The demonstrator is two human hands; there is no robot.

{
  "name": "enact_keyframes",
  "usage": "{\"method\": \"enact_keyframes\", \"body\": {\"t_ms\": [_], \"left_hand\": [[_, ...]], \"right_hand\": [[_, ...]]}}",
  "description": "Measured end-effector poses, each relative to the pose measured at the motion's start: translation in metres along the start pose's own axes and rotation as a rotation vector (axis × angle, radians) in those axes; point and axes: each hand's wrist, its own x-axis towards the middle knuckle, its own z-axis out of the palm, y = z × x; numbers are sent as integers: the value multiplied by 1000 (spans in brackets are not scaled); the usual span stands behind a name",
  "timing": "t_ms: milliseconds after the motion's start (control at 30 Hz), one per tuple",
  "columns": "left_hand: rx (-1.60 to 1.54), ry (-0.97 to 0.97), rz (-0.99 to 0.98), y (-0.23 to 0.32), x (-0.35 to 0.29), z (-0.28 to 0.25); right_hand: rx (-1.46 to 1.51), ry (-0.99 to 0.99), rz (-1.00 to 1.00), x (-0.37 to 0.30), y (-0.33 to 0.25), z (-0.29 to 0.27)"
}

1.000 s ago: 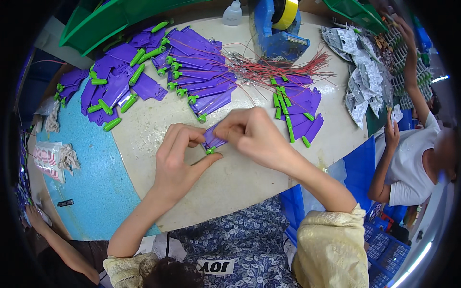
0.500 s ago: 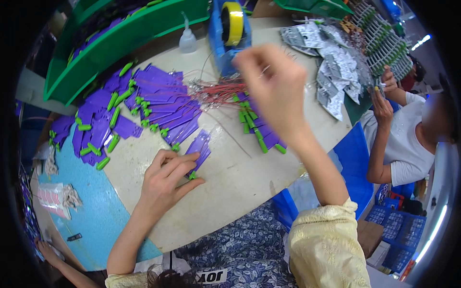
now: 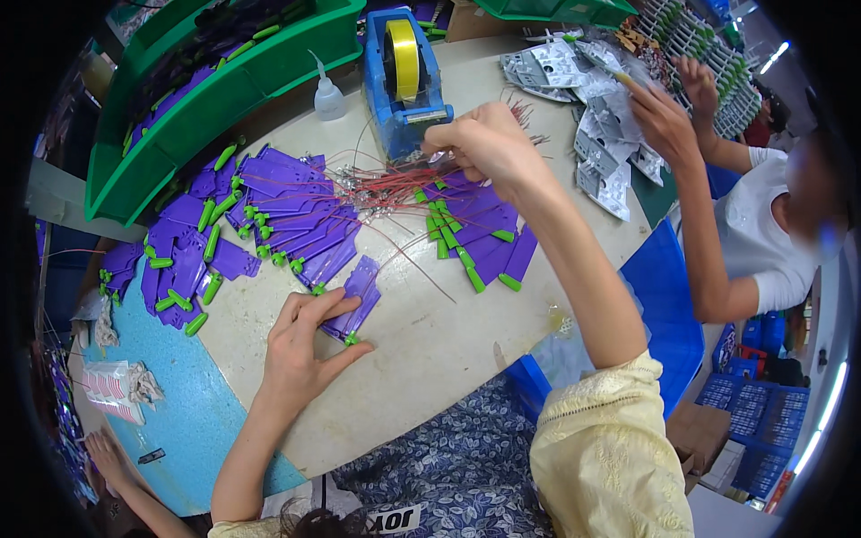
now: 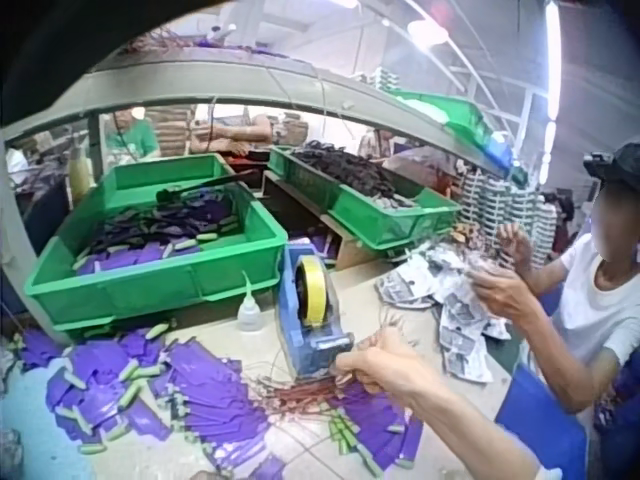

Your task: The person assembles small electronic components by inserting red wires into purple plastic housings. They apply glue from a bottle to secure the wires and then attach green plastic clips to the housings. The person works on multiple units sequentially, placing finished items on the table.

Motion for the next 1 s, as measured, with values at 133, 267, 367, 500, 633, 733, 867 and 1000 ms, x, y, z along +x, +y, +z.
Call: {"method": "enact_keyframes", "body": {"t_ms": [133,267,367,500,633,733,867,1000], "left_hand": [[-48,53,-19,-3,-3,1],[-87,51,-54,-4,-1,2],[-93,70,-53,-6,-2,4],[-34,115,-26,-2,-8,5],[92,240,-43,11,-20,16],[128,256,7,11,-21,17],[178,226,50,8,-21,15],[221,131,5,12,-17,13]], "right_hand": [[27,-238,-5,-49,8,20],[207,-547,40,-112,50,67],[184,-608,67,-113,66,80],[-96,-476,-15,-109,69,87],[-113,-400,-177,-111,78,90],[-291,-231,-463,-112,83,91],[-458,-6,-623,-94,72,80],[-397,-31,-628,-77,72,74]]}}
